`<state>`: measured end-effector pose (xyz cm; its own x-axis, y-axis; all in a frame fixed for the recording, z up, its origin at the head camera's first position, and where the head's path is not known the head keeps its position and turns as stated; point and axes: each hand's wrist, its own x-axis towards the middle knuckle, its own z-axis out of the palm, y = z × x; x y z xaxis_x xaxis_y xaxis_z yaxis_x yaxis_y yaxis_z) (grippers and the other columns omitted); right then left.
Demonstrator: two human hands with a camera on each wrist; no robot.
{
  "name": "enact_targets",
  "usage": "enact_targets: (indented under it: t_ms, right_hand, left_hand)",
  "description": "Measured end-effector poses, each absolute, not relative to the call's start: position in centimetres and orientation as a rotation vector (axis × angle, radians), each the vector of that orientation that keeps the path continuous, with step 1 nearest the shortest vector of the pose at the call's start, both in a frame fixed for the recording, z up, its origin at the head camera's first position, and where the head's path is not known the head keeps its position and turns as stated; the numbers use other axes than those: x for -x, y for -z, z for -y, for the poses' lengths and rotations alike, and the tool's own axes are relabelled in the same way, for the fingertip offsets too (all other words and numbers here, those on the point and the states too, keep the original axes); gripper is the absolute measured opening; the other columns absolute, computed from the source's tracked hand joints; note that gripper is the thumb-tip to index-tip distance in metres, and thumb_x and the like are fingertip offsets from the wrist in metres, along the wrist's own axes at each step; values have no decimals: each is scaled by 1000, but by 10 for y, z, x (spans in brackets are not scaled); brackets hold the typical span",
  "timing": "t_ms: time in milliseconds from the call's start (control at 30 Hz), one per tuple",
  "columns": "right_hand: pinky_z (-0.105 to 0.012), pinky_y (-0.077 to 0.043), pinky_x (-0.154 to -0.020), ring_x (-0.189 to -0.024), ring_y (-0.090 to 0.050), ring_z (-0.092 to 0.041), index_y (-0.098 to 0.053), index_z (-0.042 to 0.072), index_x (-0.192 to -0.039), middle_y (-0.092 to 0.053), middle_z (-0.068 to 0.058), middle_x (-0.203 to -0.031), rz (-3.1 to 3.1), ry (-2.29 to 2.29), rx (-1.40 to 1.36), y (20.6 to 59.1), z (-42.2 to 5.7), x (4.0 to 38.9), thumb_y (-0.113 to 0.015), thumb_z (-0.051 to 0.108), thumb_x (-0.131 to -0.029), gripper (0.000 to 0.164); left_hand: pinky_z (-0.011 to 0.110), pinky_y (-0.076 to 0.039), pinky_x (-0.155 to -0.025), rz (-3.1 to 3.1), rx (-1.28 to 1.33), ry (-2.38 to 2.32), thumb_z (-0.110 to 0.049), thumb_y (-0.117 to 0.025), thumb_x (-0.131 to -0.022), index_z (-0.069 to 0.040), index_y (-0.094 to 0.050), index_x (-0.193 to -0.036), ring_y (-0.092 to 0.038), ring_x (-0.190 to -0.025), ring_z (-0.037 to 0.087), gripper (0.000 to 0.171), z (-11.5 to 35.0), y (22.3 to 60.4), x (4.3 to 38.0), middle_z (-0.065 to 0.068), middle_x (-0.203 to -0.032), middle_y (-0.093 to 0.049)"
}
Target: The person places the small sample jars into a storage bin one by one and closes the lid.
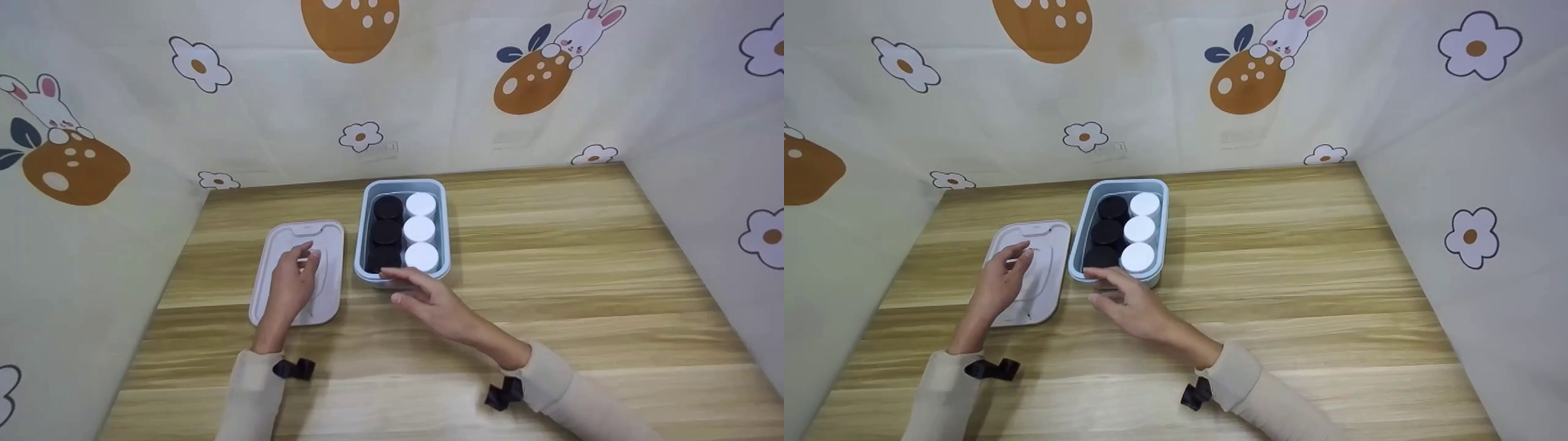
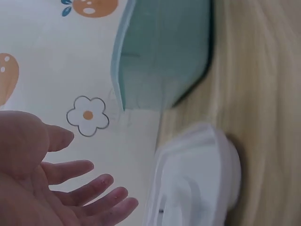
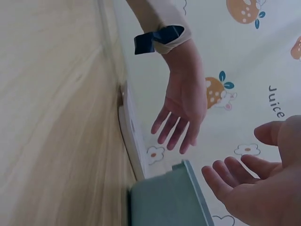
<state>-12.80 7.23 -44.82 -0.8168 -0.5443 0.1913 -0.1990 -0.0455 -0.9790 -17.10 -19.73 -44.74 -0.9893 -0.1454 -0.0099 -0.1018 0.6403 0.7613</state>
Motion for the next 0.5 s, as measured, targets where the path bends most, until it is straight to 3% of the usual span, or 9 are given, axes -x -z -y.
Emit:
enact_targets:
  t_ms: [200, 500]
  right_hand:
    - [-28, -48, -107, -140, -44, -41, -45, 0, -148, -47, -22, -151, -1871, 1872, 749, 451, -59, 123, -59, 14, -101, 51]
    - [-30, -47, -108, -144, -39, -41, -38, -2, -151, -42, -23, -154, -1728, 1813, 696, 465, -37, 125, -59, 12, -100, 57]
  left_hand:
    - [55, -43, -107, 2852, -242, 1181, -23, -47, -106, 3, -48, -144, -53, -126, 46, 47, 223, 451, 162, 31, -136, -54]
    - [59, -37, -111, 2928, -305, 1111, -17, -48, -104, 7, -44, -145, -46, -133, 50, 48, 255, 449, 159, 36, -138, -51]
